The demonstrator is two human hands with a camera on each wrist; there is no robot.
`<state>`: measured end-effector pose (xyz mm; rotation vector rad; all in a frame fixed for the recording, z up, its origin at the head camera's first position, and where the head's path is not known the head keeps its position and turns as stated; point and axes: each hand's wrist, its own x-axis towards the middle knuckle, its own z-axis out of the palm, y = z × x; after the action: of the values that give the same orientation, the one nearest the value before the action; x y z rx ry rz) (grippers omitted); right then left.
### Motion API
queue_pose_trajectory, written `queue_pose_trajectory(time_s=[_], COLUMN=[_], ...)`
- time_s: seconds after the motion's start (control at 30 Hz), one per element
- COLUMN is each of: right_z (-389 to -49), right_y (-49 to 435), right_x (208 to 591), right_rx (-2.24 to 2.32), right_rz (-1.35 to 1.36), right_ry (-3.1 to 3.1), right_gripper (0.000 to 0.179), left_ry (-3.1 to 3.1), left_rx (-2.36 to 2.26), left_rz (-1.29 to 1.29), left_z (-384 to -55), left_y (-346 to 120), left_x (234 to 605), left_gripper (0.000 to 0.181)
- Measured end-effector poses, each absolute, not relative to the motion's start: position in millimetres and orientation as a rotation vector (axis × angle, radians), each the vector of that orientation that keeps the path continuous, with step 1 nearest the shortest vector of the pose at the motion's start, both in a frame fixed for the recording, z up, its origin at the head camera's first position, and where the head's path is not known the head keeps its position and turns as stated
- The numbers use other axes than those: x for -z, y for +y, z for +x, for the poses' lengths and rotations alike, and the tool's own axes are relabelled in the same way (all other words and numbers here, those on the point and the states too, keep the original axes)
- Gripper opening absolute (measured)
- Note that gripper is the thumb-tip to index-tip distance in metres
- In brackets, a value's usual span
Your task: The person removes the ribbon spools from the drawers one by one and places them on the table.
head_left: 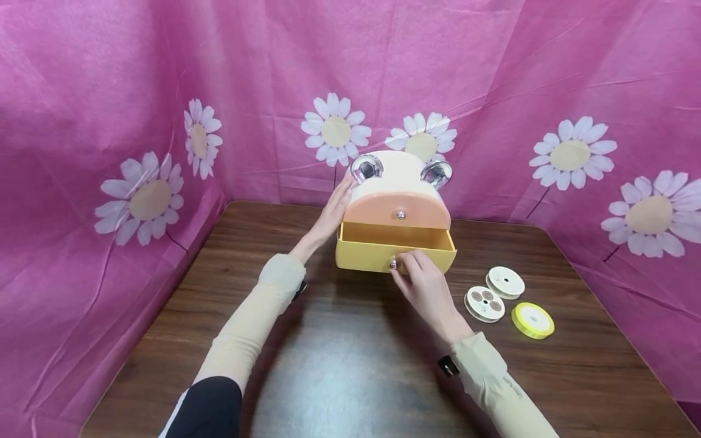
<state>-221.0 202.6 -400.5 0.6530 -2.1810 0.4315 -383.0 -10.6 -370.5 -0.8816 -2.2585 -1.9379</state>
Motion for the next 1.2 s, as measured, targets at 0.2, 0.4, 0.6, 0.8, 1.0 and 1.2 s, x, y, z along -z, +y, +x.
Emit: queue_pose_trajectory(time_s=[0.2,0.4,0.6,0.8,1.0,1.2], right_z=[-233,-244,-253,-260,-264,-269], right_y=[203,203,201,200,198,196], right_x=[402,403,401,401,401,403], right_rx=[-0.449,-0.437,-0.439,-0.452,-0.480,-0.493], right_rz=[0.630,0.614,0.594,0.562,0.536,0.511], right_ry=[-2.187,-2.175,-2.183,-2.193,-2.186,-2.180], right_gripper=[0.016,0.019,0.020,0.022,0.022,0.022], left_ry=[-2.278,-2.283,-2.257,-2.270,-2.272,-2.271], left_rx=[1.968,1.972,1.951,1.901,1.895,1.905], left_rz=[-0.910,-0.927,-0.914,-0.879,-0.859,-0.852], left_z=[-363,-359,-378,-385,-383,-383], left_y=[-18,-20,-15,-13,-12,-13], left_x=[351,349,367,374,374,373], left_gripper=[0.054,0.055,0.053,0.053,0.053,0.054])
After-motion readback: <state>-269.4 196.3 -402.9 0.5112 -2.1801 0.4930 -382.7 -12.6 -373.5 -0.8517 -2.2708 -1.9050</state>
